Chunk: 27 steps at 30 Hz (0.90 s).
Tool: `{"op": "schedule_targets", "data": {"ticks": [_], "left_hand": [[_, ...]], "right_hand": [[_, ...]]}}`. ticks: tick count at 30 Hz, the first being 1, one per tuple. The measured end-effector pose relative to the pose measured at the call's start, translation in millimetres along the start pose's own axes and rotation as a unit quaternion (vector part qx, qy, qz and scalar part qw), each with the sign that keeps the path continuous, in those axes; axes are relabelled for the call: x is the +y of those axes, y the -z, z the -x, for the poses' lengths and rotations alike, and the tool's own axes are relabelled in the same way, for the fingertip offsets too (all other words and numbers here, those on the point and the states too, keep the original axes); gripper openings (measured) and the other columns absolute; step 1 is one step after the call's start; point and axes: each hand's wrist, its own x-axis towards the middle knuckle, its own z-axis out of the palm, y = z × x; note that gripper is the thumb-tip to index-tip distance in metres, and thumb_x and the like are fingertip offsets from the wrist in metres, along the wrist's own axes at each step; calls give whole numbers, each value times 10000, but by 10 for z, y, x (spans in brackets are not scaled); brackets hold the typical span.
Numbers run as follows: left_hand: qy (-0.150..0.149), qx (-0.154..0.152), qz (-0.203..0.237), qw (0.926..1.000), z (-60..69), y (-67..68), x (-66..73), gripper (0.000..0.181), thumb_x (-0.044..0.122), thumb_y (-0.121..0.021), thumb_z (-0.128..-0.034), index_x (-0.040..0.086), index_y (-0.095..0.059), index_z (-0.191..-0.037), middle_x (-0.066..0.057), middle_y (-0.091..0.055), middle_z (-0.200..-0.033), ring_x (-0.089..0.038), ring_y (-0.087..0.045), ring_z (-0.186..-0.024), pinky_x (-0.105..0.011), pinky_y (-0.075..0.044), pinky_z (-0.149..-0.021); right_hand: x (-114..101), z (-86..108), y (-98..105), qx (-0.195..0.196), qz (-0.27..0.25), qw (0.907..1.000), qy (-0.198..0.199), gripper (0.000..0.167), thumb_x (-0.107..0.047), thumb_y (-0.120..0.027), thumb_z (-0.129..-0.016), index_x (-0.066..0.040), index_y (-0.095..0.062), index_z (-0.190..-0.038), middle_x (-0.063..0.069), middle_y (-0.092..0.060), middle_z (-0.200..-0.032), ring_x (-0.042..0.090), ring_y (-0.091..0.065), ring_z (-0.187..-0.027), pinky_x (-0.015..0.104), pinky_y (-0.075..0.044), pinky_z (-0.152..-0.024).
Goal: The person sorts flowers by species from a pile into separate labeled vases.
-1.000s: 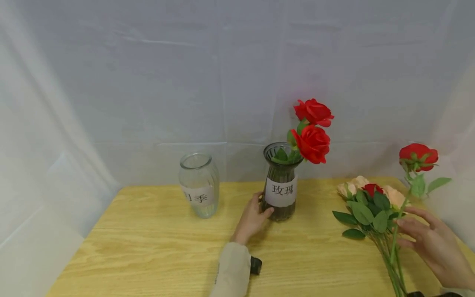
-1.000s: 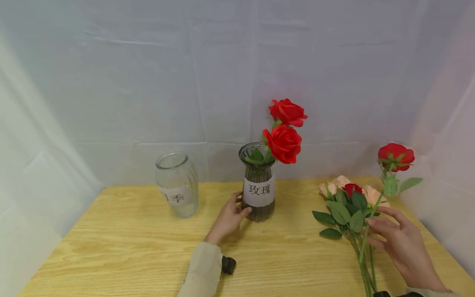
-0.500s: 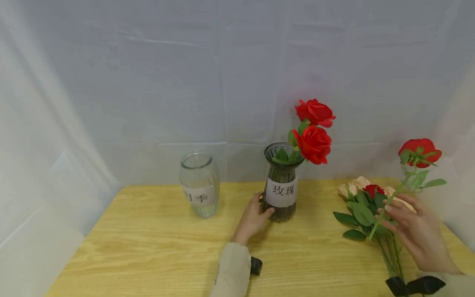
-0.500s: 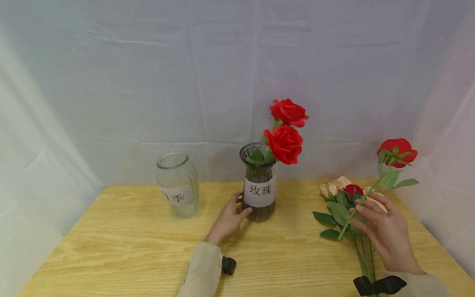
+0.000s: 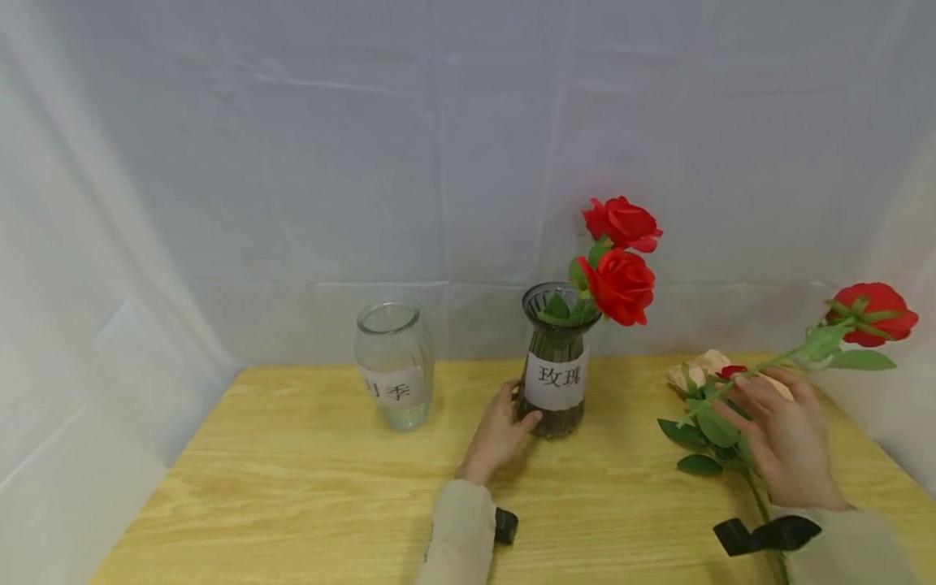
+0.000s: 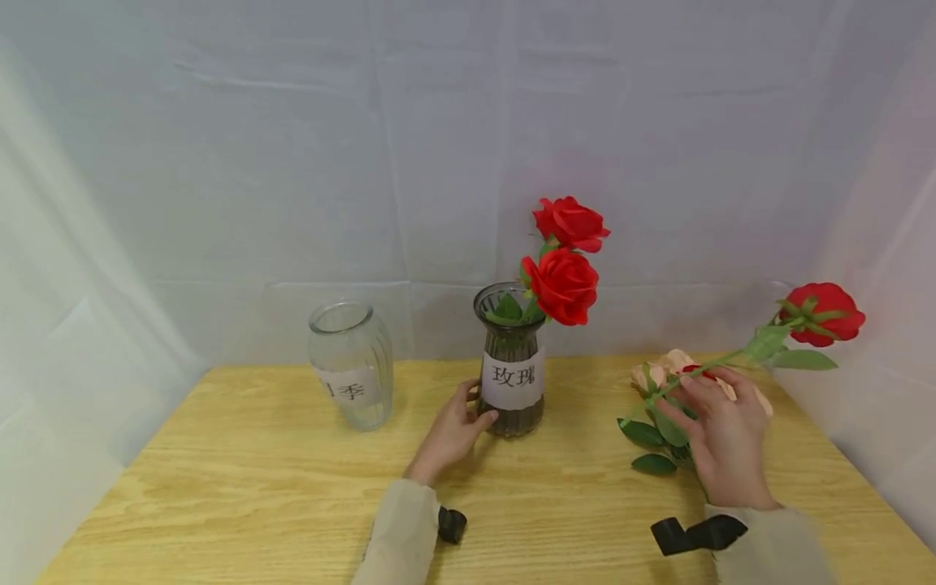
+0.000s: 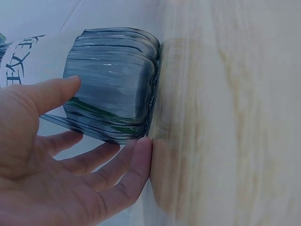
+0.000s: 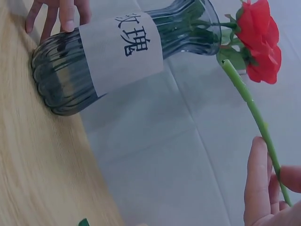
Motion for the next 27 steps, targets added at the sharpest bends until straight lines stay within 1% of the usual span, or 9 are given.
{"op": "schedule_targets", "data": {"ticks": [2, 5, 9, 13, 17, 19, 23, 27], "left_hand": [[-3, 15, -47, 10000, 0, -12, 2, 599, 109, -660, -983, -112, -384, -1467, -335, -496, -1401, -439, -550, -1218, -560, -459, -1009], [4, 30, -114, 9999, -2, -29, -1, 595, 106, -664, -979, -112, -391, -1461, -336, -501, -1397, -442, -540, -1232, -566, -447, -1022], [19, 32, -138, 9999, -1, -28, 3, 596, 105, -668, -976, -112, -393, -1458, -337, -500, -1399, -445, -531, -1249, -568, -440, -1031], [61, 25, -153, 9999, 12, -2, 5, 593, 109, -669, -978, -106, -394, -1459, -331, -503, -1399, -434, -540, -1237, -563, -443, -1029], [75, 34, -198, 9998, 34, -4, -20, 589, 108, -669, -978, -103, -398, -1457, -329, -506, -1398, -441, -528, -1257, -563, -436, -1040], [57, 39, -204, 9998, 42, -13, -31, 588, 102, -672, -974, -108, -401, -1452, -333, -507, -1396, -448, -519, -1270, -566, -431, -1046], [59, -12, -212, 9998, 43, -24, -30, 591, 101, -675, -970, -108, -402, -1451, -338, -506, -1396, -440, -535, -1249, -558, -435, -1044], [75, -36, -175, 9998, 18, -9, -12, 595, 107, -664, -980, -100, -388, -1465, -337, -494, -1411, -435, -550, -1224, -557, -438, -1037]], "right_hand": [[19, 0, -43, 188, 86, 9998, 14, 230, 137, -511, -988, -79, -489, -1065, 100, -633, -908, 251, -686, -780, 454, -615, -712], [44, -6, -120, 336, 226, 9992, 46, 265, 110, -537, -988, -103, -420, -1094, 85, -593, -927, 237, -668, -770, 440, -614, -718], [107, -4, -221, 119, 18, 9997, 228, 235, 122, -515, -990, -76, -434, -1088, 97, -618, -894, 246, -676, -742, 447, -612, -717], [175, 7, -322, -14, -129, 9989, 448, 196, 144, -512, -980, -43, -485, -1034, 111, -650, -838, 255, -685, -709, 450, -612, -711], [231, 25, -422, 114, -196, 9976, 657, 189, 161, -528, -966, -21, -499, -1011, 141, -654, -812, 264, -684, -694, 443, -614, -709], [249, 33, -467, 253, -223, 9967, 743, 190, 170, -536, -958, -11, -496, -1002, 143, -635, -813, 266, -679, -689, 443, -614, -711], [265, 19, -562, 563, -93, 9943, 896, 186, 161, -553, -953, 1, -459, -958, 131, -573, -839, 266, -670, -675, 444, -615, -708], [280, -45, -676, 650, 2, 9931, 981, 215, 125, -557, -962, -1, -387, -924, 135, -524, -886, 275, -634, -634, 435, -616, -664]]}}
